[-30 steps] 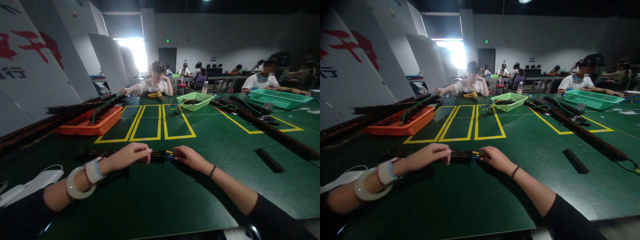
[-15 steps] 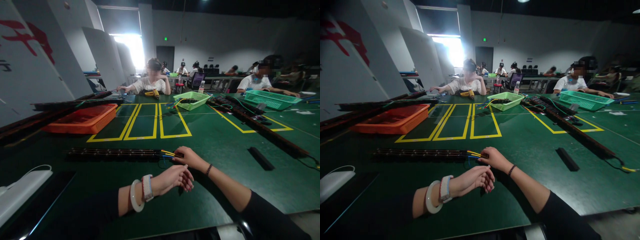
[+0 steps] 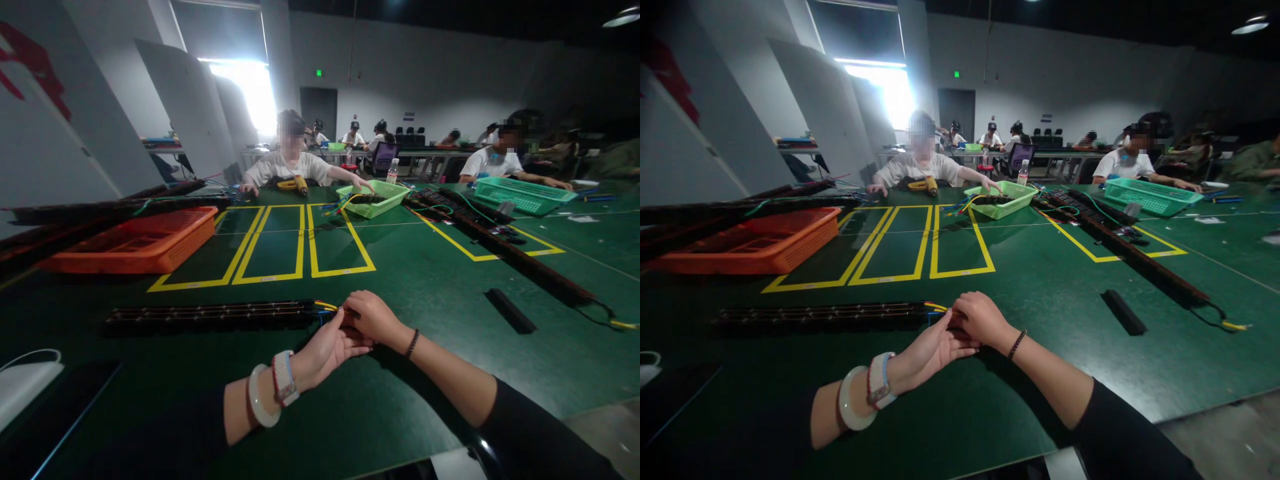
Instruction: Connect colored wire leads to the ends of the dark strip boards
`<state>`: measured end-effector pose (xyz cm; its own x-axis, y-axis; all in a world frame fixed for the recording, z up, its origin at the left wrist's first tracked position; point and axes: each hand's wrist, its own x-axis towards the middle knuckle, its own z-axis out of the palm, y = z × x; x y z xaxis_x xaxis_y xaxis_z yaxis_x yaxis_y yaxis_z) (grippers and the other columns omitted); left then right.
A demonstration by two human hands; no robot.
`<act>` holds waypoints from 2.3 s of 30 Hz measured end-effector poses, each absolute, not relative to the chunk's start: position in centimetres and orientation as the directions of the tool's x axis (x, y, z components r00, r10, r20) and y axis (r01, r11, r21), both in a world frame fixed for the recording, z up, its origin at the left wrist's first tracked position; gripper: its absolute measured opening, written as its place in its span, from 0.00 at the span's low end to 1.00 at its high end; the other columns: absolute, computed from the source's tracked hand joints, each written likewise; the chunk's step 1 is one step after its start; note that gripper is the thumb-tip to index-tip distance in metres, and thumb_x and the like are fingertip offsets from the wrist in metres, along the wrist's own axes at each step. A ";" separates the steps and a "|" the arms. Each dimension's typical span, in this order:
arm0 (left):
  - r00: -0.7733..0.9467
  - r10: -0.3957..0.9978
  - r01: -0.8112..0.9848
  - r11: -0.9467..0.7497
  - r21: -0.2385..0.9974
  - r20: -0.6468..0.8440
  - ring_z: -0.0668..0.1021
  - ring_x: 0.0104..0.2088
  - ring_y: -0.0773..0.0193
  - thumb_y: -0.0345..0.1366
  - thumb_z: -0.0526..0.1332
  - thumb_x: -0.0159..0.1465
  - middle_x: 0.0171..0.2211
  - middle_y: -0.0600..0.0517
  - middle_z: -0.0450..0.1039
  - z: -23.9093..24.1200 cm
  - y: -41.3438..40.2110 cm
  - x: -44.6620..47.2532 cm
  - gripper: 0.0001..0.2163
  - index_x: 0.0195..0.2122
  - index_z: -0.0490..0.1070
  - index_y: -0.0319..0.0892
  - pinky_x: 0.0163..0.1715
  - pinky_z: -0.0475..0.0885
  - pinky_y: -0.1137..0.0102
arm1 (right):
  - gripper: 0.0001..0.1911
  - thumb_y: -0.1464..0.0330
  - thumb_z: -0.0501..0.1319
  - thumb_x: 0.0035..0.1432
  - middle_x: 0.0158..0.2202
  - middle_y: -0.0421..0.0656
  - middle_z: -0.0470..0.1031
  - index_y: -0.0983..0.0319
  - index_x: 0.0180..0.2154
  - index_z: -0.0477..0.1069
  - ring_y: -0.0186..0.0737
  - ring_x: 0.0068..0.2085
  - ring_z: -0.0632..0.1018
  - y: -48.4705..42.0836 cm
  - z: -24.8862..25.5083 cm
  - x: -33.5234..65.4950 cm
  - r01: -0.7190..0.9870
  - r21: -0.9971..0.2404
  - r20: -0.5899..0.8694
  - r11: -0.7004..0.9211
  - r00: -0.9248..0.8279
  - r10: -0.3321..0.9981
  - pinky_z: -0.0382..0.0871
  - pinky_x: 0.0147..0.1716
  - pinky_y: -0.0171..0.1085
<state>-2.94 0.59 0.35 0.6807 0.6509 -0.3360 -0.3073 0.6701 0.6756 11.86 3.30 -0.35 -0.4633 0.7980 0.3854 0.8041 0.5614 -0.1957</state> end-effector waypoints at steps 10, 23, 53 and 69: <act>0.571 0.781 -0.549 0.593 0.590 -0.254 0.75 0.40 0.65 0.35 0.53 0.64 0.37 0.47 0.73 -0.7 1.2 -2.8 0.06 0.34 0.67 0.38 0.47 0.68 0.66 | 0.08 0.75 0.52 0.62 0.29 0.45 0.68 0.66 0.34 0.69 0.39 0.31 0.65 2.1 1.1 11.5 0.652 0.361 0.321 0.667 -0.758 0.567 0.56 0.33 0.39; 0.560 0.765 -0.558 0.632 0.537 -0.318 0.75 0.37 0.65 0.33 0.50 0.66 0.31 0.49 0.72 -0.6 1.5 -2.8 0.08 0.31 0.65 0.38 0.47 0.68 0.64 | 0.12 0.70 0.51 0.63 0.29 0.46 0.71 0.64 0.32 0.71 0.39 0.33 0.68 2.2 1.5 12.0 0.660 -0.015 0.360 0.751 -0.697 0.620 0.61 0.36 0.40; 0.653 0.700 -0.439 0.660 0.609 -0.288 0.75 0.46 0.53 0.38 0.46 0.66 0.40 0.36 0.74 -0.2 1.3 -3.3 0.15 0.40 0.67 0.32 0.53 0.63 0.58 | 0.10 0.71 0.59 0.56 0.34 0.41 0.78 0.62 0.40 0.75 0.33 0.33 0.76 9.9 4.4 10.1 0.572 -0.597 -0.150 0.563 -0.769 0.621 0.67 0.33 0.31; 0.700 0.670 -0.446 0.680 0.581 -0.247 0.76 0.44 0.54 0.37 0.44 0.66 0.38 0.36 0.75 -1.0 1.9 -3.3 0.18 0.42 0.68 0.29 0.50 0.63 0.57 | 0.11 0.75 0.54 0.61 0.40 0.46 0.73 0.63 0.45 0.70 0.37 0.40 0.73 9.9 4.8 6.7 0.387 0.229 0.121 0.893 -0.922 0.369 0.66 0.36 0.36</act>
<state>-3.26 1.90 -0.99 0.7003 0.6700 -0.2466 -0.4462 0.6803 0.5815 6.75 9.92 4.77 -0.9216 0.3685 0.1214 0.3873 0.8930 0.2291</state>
